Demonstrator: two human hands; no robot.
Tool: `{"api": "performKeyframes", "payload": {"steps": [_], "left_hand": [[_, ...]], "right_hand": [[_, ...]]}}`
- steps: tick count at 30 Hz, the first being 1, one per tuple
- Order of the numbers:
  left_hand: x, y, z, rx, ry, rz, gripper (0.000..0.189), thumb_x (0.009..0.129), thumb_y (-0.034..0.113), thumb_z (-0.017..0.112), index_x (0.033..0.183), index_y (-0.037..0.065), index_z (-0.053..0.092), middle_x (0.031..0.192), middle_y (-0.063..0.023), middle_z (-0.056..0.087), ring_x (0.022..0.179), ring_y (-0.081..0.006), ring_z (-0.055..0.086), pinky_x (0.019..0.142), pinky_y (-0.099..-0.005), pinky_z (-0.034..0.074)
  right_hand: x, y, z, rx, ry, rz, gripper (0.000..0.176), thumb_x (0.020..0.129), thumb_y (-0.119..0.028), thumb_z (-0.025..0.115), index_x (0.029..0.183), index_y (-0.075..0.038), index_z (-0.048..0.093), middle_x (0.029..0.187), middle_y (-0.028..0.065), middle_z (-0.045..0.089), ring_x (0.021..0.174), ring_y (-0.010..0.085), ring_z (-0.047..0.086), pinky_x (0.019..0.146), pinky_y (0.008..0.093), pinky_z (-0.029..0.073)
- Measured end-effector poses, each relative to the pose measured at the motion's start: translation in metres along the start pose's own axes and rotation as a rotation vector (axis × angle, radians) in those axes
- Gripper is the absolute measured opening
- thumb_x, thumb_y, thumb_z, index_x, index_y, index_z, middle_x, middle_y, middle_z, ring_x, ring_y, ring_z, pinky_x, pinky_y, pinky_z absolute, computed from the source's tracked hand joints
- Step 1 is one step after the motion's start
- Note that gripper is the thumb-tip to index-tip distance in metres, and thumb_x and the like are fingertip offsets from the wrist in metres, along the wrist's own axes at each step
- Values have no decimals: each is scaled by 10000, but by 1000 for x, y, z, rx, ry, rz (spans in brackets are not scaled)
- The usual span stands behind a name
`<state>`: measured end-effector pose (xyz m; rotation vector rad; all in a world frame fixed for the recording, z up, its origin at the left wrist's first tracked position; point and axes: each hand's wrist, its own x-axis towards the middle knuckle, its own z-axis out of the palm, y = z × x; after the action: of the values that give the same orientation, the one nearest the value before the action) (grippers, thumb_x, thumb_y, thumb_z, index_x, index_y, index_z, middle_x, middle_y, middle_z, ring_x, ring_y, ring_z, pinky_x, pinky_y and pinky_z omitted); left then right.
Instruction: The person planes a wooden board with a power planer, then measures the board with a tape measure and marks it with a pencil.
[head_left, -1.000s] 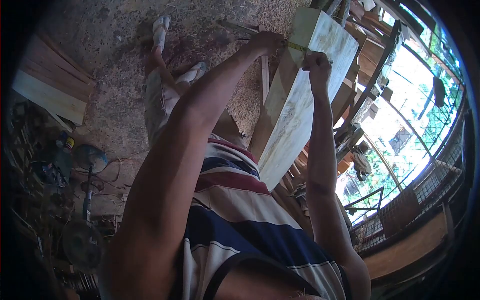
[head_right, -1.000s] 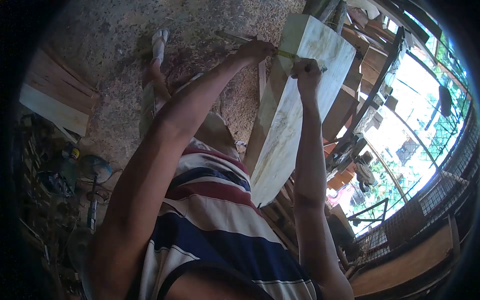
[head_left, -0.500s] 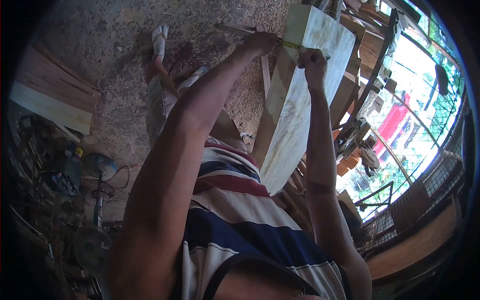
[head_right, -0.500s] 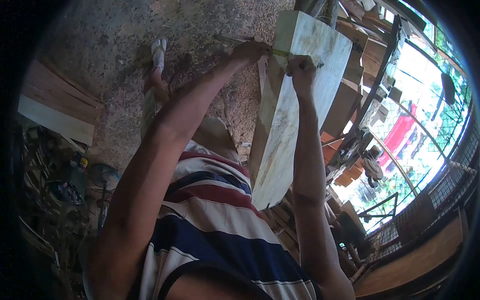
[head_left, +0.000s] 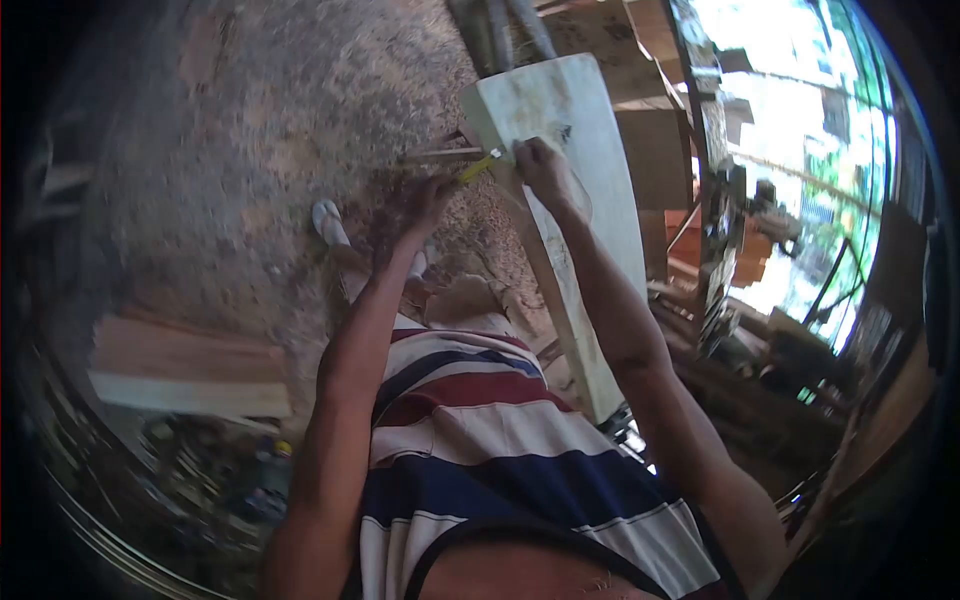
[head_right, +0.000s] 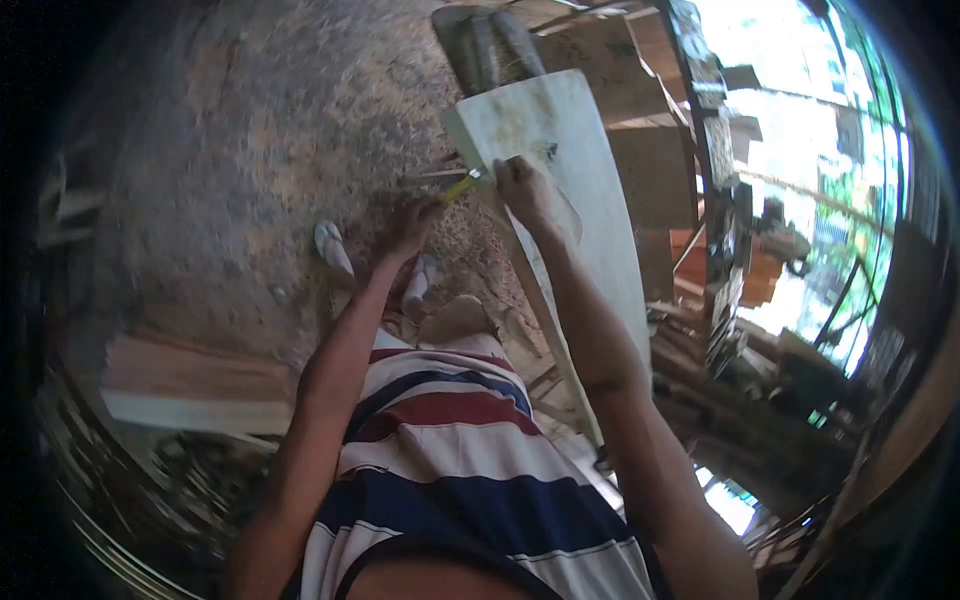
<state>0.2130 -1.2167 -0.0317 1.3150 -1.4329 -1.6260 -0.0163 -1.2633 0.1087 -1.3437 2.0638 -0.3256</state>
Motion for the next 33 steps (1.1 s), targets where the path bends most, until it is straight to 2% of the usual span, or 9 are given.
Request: {"api": "performKeyframes", "payload": {"steps": [3, 5, 6, 15, 19, 22, 24, 25, 33], "left_hand": [[-32, 1, -54, 23, 22, 49, 436, 1016, 416, 613, 1200, 32, 706, 947, -111, 730, 910, -211, 691, 797, -384, 532], [-40, -9, -108, 56, -79, -226, 424, 989, 426, 645, 1168, 48, 720, 922, -74, 717, 822, -170, 677, 656, -349, 538], [-40, -1, -138, 53, -56, -375, 391, 985, 387, 640, 1162, 50, 733, 923, -83, 720, 837, -201, 687, 716, -347, 530], [-35, 9, -384, 111, 183, -784, 242, 964, 318, 633, 958, 79, 672, 799, -56, 682, 618, -168, 659, 526, -348, 541], [-44, -69, -468, 88, 152, -872, 266, 967, 309, 590, 928, 54, 656, 737, -94, 656, 571, -213, 644, 505, -381, 531], [-61, -28, -463, -69, 141, -1073, 245, 940, 305, 583, 823, 93, 621, 657, -82, 598, 497, -218, 574, 469, -403, 481], [-78, 66, -432, 118, -36, -695, 393, 979, 437, 551, 1003, 85, 723, 826, -89, 655, 814, -199, 642, 733, -354, 505], [-72, 76, -430, 253, -129, -615, 391, 975, 432, 554, 1001, 81, 724, 821, -92, 657, 806, -201, 643, 726, -359, 504], [112, 62, -429, 781, -379, -585, 378, 943, 387, 576, 990, 48, 735, 782, -115, 670, 745, -220, 656, 671, -398, 495]], "right_hand": [[-2, -11, 8, -198, 121, -45, 478, 954, -495, 653, 941, -18, 659, 803, 199, 708, 786, 369, 695, 714, 469, 510], [-3, -23, 10, -184, 127, 4, 496, 924, -506, 682, 933, -10, 654, 817, 233, 707, 811, 426, 692, 722, 496, 511], [-7, -32, 6, -166, 103, 39, 481, 937, -483, 681, 923, -4, 643, 825, 259, 698, 834, 457, 688, 741, 514, 518], [-8, -24, 15, -99, 179, 107, 447, 922, -480, 728, 941, -42, 644, 860, 224, 704, 864, 456, 678, 737, 522, 516], [-9, -19, 18, -44, 209, 105, 426, 903, -479, 746, 945, -64, 660, 867, 198, 710, 857, 436, 684, 733, 517, 516], [-15, -27, 12, 6, 208, 171, 399, 895, -465, 752, 946, -78, 669, 885, 194, 710, 863, 424, 687, 737, 513, 516], [-17, -31, 10, 33, 224, 195, 374, 892, -447, 754, 948, -86, 673, 898, 194, 710, 864, 418, 687, 737, 513, 515], [-14, -33, 5, 47, 222, 208, 367, 893, -436, 752, 950, -82, 672, 903, 195, 710, 866, 417, 687, 740, 512, 516], [-14, -45, -4, 128, 170, 268, 336, 883, -384, 753, 950, -64, 675, 896, 190, 708, 870, 412, 688, 749, 509, 520]]}}
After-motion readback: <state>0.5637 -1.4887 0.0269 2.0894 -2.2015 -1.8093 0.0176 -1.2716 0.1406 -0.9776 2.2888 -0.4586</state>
